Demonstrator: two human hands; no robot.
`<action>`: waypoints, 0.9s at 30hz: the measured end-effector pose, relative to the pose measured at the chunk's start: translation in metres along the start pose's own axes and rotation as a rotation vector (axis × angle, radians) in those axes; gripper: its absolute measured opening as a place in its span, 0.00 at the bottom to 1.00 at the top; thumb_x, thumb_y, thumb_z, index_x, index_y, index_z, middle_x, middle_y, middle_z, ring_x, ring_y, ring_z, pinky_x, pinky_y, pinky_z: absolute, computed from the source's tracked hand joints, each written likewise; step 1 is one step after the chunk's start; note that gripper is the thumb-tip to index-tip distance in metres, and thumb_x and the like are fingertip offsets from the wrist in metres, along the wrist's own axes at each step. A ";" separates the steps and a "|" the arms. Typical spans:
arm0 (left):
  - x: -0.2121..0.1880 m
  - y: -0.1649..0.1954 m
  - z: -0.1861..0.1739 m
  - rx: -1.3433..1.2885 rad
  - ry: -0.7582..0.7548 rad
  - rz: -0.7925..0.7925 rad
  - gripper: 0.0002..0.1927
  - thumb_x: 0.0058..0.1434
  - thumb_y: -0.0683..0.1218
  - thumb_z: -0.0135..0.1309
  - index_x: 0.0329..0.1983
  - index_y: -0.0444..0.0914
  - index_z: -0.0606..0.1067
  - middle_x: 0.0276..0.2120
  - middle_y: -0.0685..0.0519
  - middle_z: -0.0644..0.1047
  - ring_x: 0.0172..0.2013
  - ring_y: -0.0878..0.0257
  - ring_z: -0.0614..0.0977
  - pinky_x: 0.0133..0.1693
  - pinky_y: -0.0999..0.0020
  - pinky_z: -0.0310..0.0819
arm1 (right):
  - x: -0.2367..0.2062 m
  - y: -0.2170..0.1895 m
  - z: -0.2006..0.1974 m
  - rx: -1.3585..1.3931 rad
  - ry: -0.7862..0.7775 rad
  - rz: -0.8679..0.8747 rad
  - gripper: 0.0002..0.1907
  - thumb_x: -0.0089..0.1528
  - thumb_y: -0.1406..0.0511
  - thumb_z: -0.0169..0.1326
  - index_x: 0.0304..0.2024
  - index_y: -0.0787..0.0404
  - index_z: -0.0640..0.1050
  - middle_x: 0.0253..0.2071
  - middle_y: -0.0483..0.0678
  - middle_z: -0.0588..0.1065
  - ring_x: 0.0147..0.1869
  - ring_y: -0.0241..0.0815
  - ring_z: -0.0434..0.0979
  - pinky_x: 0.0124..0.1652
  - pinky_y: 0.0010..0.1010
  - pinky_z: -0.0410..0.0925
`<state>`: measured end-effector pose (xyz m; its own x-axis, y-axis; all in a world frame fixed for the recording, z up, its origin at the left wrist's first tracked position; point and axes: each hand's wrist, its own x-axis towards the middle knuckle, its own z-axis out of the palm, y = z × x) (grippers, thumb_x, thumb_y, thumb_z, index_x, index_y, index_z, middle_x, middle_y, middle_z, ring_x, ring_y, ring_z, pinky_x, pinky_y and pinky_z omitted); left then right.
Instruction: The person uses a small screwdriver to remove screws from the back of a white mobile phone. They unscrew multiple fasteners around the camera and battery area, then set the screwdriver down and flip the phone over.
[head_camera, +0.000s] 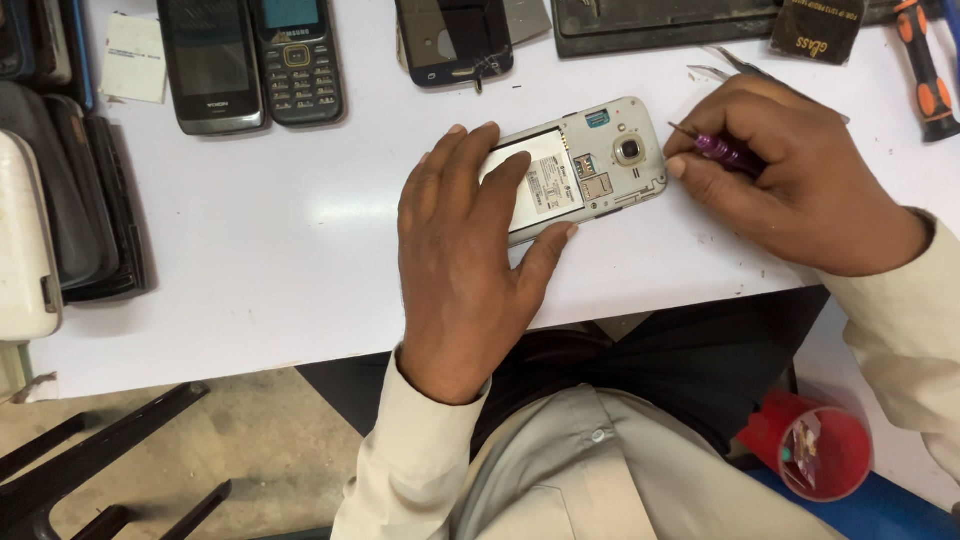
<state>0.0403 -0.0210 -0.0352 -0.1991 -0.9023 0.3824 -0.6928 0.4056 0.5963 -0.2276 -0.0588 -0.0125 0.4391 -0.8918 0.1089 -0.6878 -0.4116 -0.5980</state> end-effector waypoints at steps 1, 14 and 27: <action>0.000 0.000 0.000 -0.003 -0.001 0.001 0.28 0.60 0.50 0.67 0.57 0.30 0.75 0.63 0.38 0.70 0.68 0.40 0.67 0.68 0.44 0.58 | 0.002 0.000 0.000 -0.010 -0.005 -0.037 0.08 0.66 0.68 0.59 0.45 0.66 0.78 0.41 0.48 0.73 0.38 0.37 0.72 0.38 0.27 0.66; -0.003 -0.010 -0.002 -0.018 0.014 0.009 0.28 0.60 0.49 0.68 0.57 0.30 0.75 0.63 0.38 0.70 0.69 0.40 0.67 0.69 0.43 0.58 | 0.039 -0.009 0.015 -0.061 -0.087 -0.229 0.08 0.62 0.69 0.63 0.43 0.66 0.81 0.39 0.50 0.74 0.34 0.39 0.74 0.33 0.30 0.68; -0.006 -0.016 -0.003 -0.033 0.013 0.011 0.28 0.60 0.49 0.67 0.59 0.30 0.74 0.64 0.37 0.70 0.69 0.39 0.66 0.69 0.43 0.57 | 0.040 -0.022 0.012 -0.284 -0.144 -0.106 0.09 0.60 0.68 0.63 0.43 0.64 0.82 0.42 0.49 0.77 0.33 0.43 0.79 0.32 0.30 0.71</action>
<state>0.0543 -0.0215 -0.0448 -0.1973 -0.8958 0.3984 -0.6671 0.4204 0.6150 -0.1878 -0.0834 -0.0046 0.5800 -0.8140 0.0333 -0.7588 -0.5546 -0.3415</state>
